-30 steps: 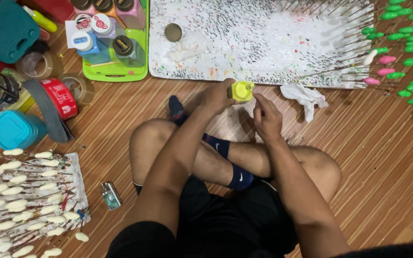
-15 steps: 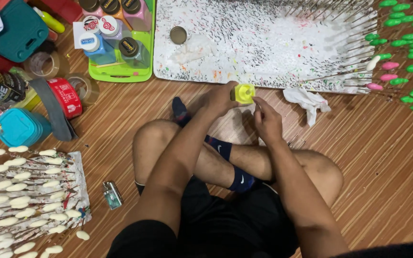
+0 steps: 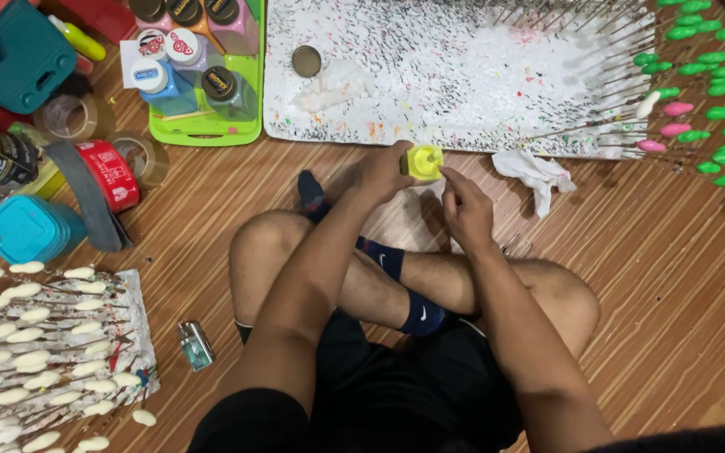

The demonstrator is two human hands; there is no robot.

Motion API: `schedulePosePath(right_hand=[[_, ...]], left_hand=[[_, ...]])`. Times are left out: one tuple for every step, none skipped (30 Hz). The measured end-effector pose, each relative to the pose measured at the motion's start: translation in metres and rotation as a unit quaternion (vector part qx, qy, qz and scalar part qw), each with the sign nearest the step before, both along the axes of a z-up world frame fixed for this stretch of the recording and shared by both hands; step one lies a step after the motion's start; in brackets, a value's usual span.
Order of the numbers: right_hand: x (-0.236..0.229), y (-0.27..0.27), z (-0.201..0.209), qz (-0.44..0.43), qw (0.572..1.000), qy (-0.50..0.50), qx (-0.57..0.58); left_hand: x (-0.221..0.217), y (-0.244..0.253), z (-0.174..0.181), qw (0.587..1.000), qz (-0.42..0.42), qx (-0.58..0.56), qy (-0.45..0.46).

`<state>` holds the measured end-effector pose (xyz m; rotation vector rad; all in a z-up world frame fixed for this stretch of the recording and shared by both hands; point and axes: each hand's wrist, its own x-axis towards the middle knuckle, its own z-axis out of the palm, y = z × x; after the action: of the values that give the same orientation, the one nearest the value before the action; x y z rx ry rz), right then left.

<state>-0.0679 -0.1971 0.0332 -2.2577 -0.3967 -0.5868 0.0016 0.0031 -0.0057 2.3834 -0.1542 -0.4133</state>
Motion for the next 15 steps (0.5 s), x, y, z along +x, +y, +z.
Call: schedulePosePath(right_hand=[[0.000, -0.002, -0.003, 0.000, 1.000, -0.002, 0.000], [0.000, -0.004, -0.006, -0.003, 1.000, -0.011, 0.009], [-0.002, -0.006, -0.009, -0.003, 1.000, -0.017, 0.018], [0.000, -0.005, -0.006, 0.000, 1.000, -0.017, 0.017], [-0.001, -0.005, -0.004, 0.009, 1.000, 0.002, 0.007], [-0.001, -0.004, -0.002, 0.018, 1.000, 0.021, -0.004], [-0.002, -0.004, -0.002, 0.016, 1.000, 0.020, -0.004], [-0.003, -0.005, -0.001, 0.010, 1.000, 0.011, 0.008], [-0.004, -0.004, -0.001, 0.005, 1.000, 0.002, 0.020], [-0.002, -0.002, 0.001, 0.006, 1.000, 0.002, 0.020], [-0.004, 0.000, 0.001, 0.012, 0.999, 0.027, 0.024], [-0.006, 0.002, 0.002, 0.018, 0.998, 0.052, 0.028], [-0.004, -0.001, -0.003, 0.016, 0.998, 0.051, 0.029], [-0.003, -0.004, -0.008, 0.010, 0.999, 0.026, 0.023], [0.000, -0.006, -0.012, 0.008, 1.000, 0.000, 0.018]], left_hand=[[0.000, 0.000, 0.003, 1.000, 0.000, 0.000, -0.002], [-0.001, 0.000, 0.007, 1.000, -0.004, -0.003, -0.002], [-0.004, 0.001, 0.009, 1.000, -0.005, -0.007, 0.000], [-0.003, 0.002, 0.009, 1.000, -0.002, -0.007, 0.001], [-0.003, 0.002, 0.009, 1.000, -0.006, -0.002, 0.008], [-0.002, 0.002, 0.009, 1.000, -0.009, 0.004, 0.015], [-0.001, 0.002, 0.007, 1.000, -0.011, 0.004, 0.013], [-0.001, 0.001, 0.006, 1.000, -0.011, -0.003, 0.009], [-0.001, 0.001, 0.005, 1.000, -0.008, -0.011, 0.005], [0.001, 0.001, 0.006, 1.000, -0.007, -0.011, 0.004], [-0.001, 0.001, 0.005, 1.000, -0.007, -0.007, 0.000], [-0.002, 0.000, 0.005, 1.000, -0.007, -0.002, -0.003], [-0.003, 0.000, 0.007, 1.000, -0.010, -0.002, -0.004], [-0.003, 0.000, 0.009, 1.000, -0.012, -0.001, -0.005], [-0.004, 0.001, 0.011, 1.000, -0.010, -0.001, -0.006]])
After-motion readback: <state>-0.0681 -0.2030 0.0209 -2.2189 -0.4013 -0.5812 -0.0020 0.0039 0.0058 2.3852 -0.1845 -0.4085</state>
